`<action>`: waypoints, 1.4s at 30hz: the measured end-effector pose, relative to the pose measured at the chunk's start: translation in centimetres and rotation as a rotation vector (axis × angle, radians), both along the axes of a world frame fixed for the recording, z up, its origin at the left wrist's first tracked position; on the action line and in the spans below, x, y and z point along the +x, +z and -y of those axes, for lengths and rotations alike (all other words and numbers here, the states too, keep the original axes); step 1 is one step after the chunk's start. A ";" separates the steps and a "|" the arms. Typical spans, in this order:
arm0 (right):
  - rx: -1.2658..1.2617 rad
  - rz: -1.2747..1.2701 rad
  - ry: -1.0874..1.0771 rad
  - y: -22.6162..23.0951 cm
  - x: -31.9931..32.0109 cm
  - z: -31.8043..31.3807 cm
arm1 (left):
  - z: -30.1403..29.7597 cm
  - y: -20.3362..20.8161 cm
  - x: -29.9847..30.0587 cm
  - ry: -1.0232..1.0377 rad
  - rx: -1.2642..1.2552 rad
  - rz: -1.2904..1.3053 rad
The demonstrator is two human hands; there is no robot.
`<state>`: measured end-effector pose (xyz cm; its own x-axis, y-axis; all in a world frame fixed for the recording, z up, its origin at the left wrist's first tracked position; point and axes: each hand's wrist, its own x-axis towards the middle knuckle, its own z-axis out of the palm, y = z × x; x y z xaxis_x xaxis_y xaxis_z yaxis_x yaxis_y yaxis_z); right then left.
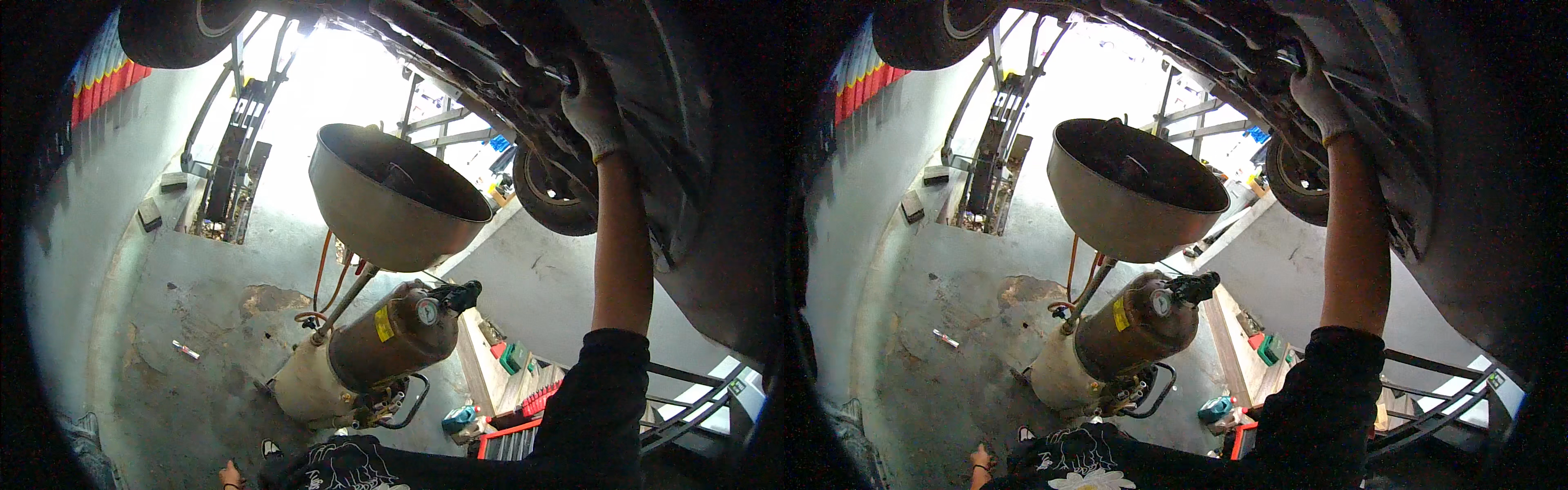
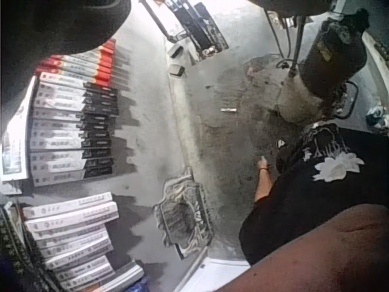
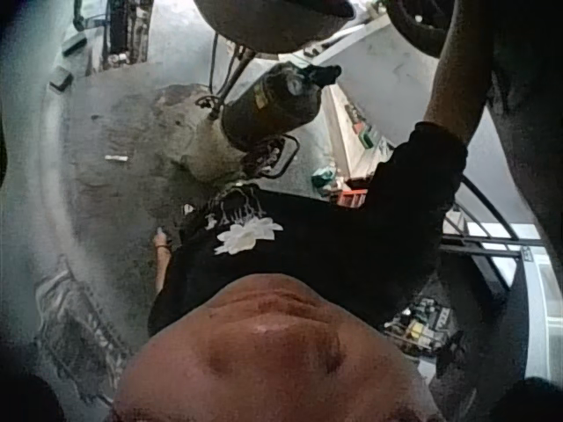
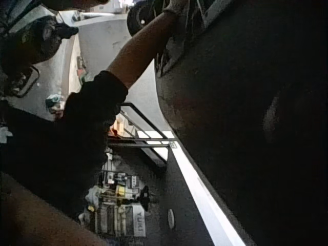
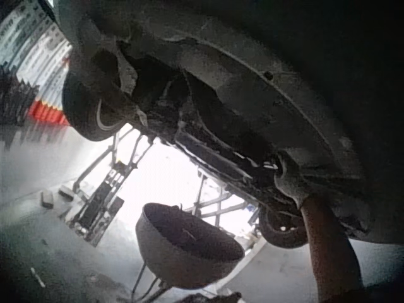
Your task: The person puts on gloves, positions an oil drain pan under a lifted vehicle, and uses a ratchet to loosen and remove the oil drain plug. Oil drains into the pan. The person then retrieves a power tool from the workbench.
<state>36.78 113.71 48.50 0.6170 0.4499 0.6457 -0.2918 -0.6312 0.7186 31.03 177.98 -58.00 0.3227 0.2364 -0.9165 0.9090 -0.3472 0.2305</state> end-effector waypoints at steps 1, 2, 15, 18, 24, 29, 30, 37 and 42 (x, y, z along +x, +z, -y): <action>-0.023 0.000 0.022 -0.1 -0.2 -0.5 | -0.4 -0.2 0.2 -0.032 0.079 0.001; 0.005 0.006 0.029 -0.2 -0.3 -0.9 | -0.8 -0.4 0.5 -0.059 0.156 0.004; 0.220 -0.040 0.258 0.6 0.0 -2.6 | 4.7 3.9 -1.1 0.135 -0.036 0.111; 0.281 0.095 0.130 2.0 0.7 -2.3 | 6.4 3.9 -1.3 0.167 -0.031 0.143; 0.308 -0.016 0.101 1.9 0.8 -3.1 | 7.2 2.0 -2.3 0.209 -0.057 0.075; 0.159 -0.019 0.172 0.5 -0.8 -3.0 | 5.8 -0.4 -2.4 0.186 -0.031 -0.007; 0.117 -0.032 0.180 0.4 -1.1 -3.1 | 5.4 -0.8 -2.4 0.120 -0.012 0.013; -0.206 -0.052 0.098 0.1 -1.3 -4.2 | 4.9 -2.2 -1.6 0.139 -0.031 0.048; 0.004 -0.024 0.242 0.6 -0.5 -3.7 | 6.3 -1.6 -0.7 0.104 -0.077 0.139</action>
